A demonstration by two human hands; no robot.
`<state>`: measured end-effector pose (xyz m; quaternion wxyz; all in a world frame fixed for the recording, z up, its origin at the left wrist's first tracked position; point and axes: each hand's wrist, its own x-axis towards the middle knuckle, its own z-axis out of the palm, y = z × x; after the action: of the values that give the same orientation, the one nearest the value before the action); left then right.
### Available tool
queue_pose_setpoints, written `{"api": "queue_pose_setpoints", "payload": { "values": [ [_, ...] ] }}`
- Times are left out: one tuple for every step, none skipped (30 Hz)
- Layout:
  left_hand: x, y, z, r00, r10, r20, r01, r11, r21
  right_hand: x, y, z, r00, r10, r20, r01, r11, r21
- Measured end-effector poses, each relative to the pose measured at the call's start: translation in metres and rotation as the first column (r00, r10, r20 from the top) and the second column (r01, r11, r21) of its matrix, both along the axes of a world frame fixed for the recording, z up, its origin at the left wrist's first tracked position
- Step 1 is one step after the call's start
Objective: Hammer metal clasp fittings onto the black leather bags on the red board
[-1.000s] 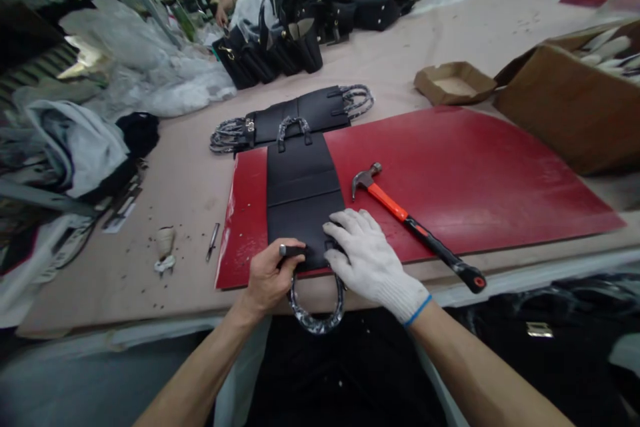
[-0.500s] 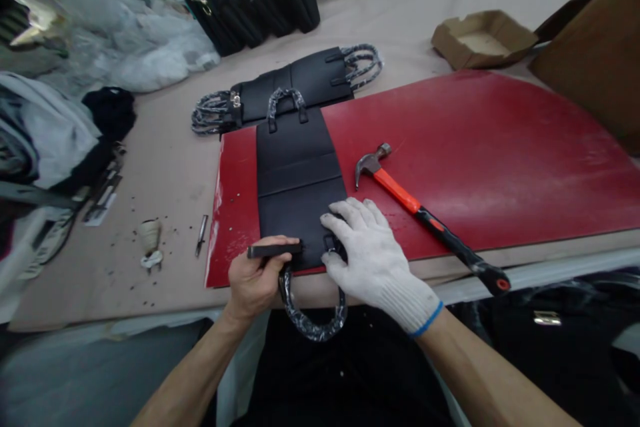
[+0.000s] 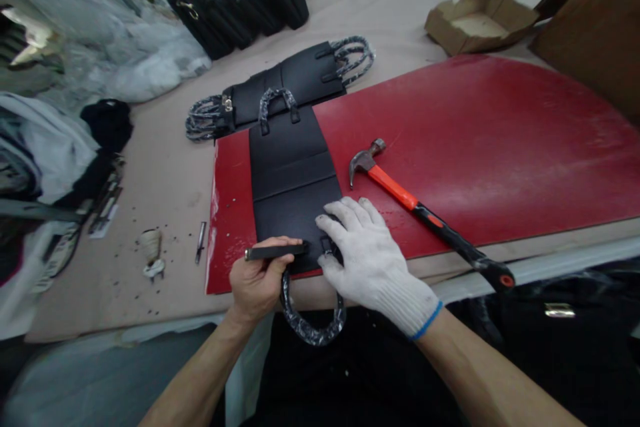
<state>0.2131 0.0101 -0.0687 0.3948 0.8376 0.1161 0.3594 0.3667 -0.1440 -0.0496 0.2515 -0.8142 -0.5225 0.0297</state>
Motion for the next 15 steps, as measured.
{"api": "queue_pose_setpoints", "payload": {
  "values": [
    [0.0007,-0.0005,0.0005,1.000,-0.002,0.008,0.002,1.000,0.013,0.0001,0.0000,-0.0001,1.000,0.002,-0.001,-0.002,1.000,0.003],
    [0.0010,-0.0009,0.0006,1.000,-0.002,0.009,0.001,1.000,0.019,0.0002,0.0000,-0.0001,1.000,0.003,-0.004,-0.003,1.000,0.004],
    [0.0010,-0.0013,0.0002,1.000,-0.001,0.009,0.000,1.000,0.020,0.0004,0.0001,-0.0001,1.000,0.005,-0.008,-0.005,1.000,0.004],
    [0.0007,-0.0015,-0.0004,1.000,-0.002,0.007,0.002,1.000,0.017,0.0005,0.0003,-0.0002,1.000,0.006,-0.010,-0.006,1.000,0.004],
    [0.0002,-0.0016,-0.0013,1.000,-0.005,0.004,0.005,1.000,0.014,0.0006,0.0004,-0.0003,1.000,0.005,-0.011,-0.005,1.000,0.005],
    [-0.0004,-0.0017,-0.0022,1.000,-0.008,0.002,0.008,1.000,0.011,0.0007,0.0005,-0.0005,1.000,0.005,-0.010,-0.005,1.000,0.006],
    [-0.0009,-0.0016,-0.0031,1.000,-0.011,0.002,0.011,1.000,0.009,0.0008,0.0006,-0.0007,1.000,0.004,-0.007,-0.004,1.000,0.007],
    [-0.0013,-0.0015,-0.0037,1.000,-0.014,0.002,0.014,1.000,0.009,0.0007,0.0005,-0.0011,1.000,0.004,-0.004,-0.004,1.000,0.008],
    [-0.0015,-0.0014,-0.0041,1.000,-0.017,0.003,0.017,1.000,0.010,0.0007,0.0003,-0.0015,1.000,0.005,-0.002,-0.005,1.000,0.009],
    [-0.0015,-0.0013,-0.0042,1.000,-0.020,0.000,0.020,1.000,0.011,0.0005,0.0000,-0.0019,1.000,0.006,-0.002,-0.006,1.000,0.009],
    [-0.0013,-0.0012,-0.0041,1.000,-0.023,0.000,0.023,1.000,0.014,0.0004,-0.0003,-0.0022,1.000,0.006,-0.002,-0.006,1.000,0.009],
    [-0.0009,-0.0011,-0.0038,1.000,-0.026,-0.001,0.026,1.000,0.018,0.0003,-0.0006,-0.0024,1.000,0.007,-0.002,-0.007,1.000,0.009],
    [-0.0005,-0.0011,-0.0034,1.000,-0.029,-0.002,0.029,0.999,0.024,0.0002,-0.0009,-0.0024,1.000,0.006,-0.003,-0.006,1.000,0.011],
    [-0.0001,-0.0012,-0.0030,1.000,-0.030,-0.002,0.031,0.999,0.031,0.0001,-0.0010,-0.0024,1.000,0.006,-0.002,-0.006,1.000,0.013],
    [0.0004,-0.0013,-0.0026,1.000,-0.031,0.001,0.031,0.999,0.036,0.0001,-0.0010,-0.0022,1.000,0.006,-0.002,-0.006,1.000,0.014]
  ]
}}
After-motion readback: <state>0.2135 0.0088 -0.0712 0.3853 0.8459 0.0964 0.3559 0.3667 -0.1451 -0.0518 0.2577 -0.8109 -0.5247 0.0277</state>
